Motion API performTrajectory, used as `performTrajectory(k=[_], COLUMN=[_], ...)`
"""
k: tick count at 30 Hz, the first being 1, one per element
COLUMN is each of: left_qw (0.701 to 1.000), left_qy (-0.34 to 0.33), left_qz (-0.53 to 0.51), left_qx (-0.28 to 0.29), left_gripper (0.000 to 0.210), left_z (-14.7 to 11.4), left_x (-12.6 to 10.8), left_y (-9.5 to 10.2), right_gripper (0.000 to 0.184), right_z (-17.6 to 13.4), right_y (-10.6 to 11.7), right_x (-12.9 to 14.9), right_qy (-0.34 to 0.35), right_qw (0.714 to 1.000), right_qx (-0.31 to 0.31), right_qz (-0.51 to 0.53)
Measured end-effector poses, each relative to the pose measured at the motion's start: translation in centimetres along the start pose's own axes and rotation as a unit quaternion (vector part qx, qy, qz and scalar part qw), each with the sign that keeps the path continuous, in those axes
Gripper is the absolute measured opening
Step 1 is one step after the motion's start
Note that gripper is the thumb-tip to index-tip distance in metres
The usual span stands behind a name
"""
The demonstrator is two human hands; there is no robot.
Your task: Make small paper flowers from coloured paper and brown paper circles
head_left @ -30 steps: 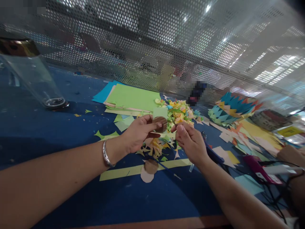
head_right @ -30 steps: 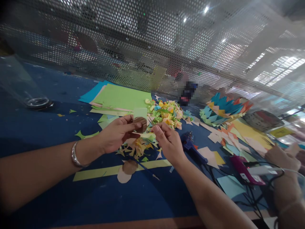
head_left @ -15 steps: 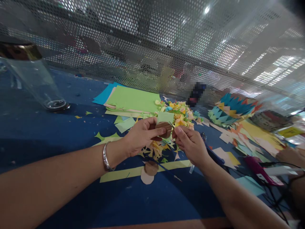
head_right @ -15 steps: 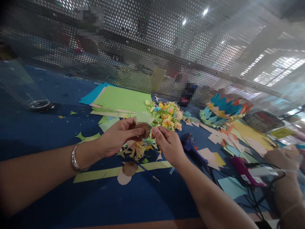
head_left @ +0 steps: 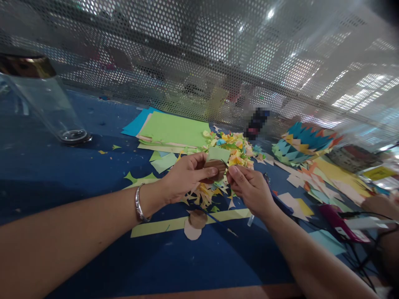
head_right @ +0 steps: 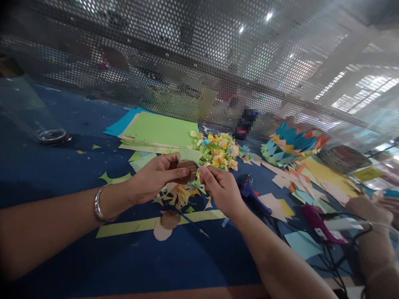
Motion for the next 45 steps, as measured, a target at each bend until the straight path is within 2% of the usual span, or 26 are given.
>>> performTrajectory(k=[7, 15, 24, 32, 45], left_qw=[0.997, 0.99, 0.994, 0.996, 0.992], left_qy=[-0.031, -0.059, -0.042, -0.033, -0.048], left_qz=[0.065, 0.127, 0.099, 0.083, 0.118], left_qx=[0.019, 0.006, -0.016, -0.012, -0.015], left_gripper=[0.018, 0.023, 0.022, 0.021, 0.018], left_z=[0.1, 0.2, 0.3, 0.3, 0.3], left_x=[-0.5, -0.9, -0.9, -0.8, -1.0], left_y=[0.3, 1.1, 1.4, 1.3, 1.6], right_gripper=[0.043, 0.043, 0.043, 0.043, 0.044], right_z=[0.0, -0.1, -0.1, -0.2, -0.3], right_y=[0.3, 0.6, 0.7, 0.6, 0.5], right_x=[0.2, 0.4, 0.4, 0.4, 0.7], right_qy=[0.017, 0.032, 0.034, 0.029, 0.035], right_qw=[0.999, 0.997, 0.997, 0.998, 0.996], right_qx=[0.003, -0.011, -0.013, -0.006, -0.008], right_qz=[-0.027, -0.064, -0.07, -0.056, -0.086])
Point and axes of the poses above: each hand's wrist, its own z-axis towards the middle knuckle, its own y-axis out of the back of the hand, x = y × z, the point moved 10 cm from there along z, towards the middle knuckle, and after that the axes turned 12 degrees about -y, right-handed, at the moved point
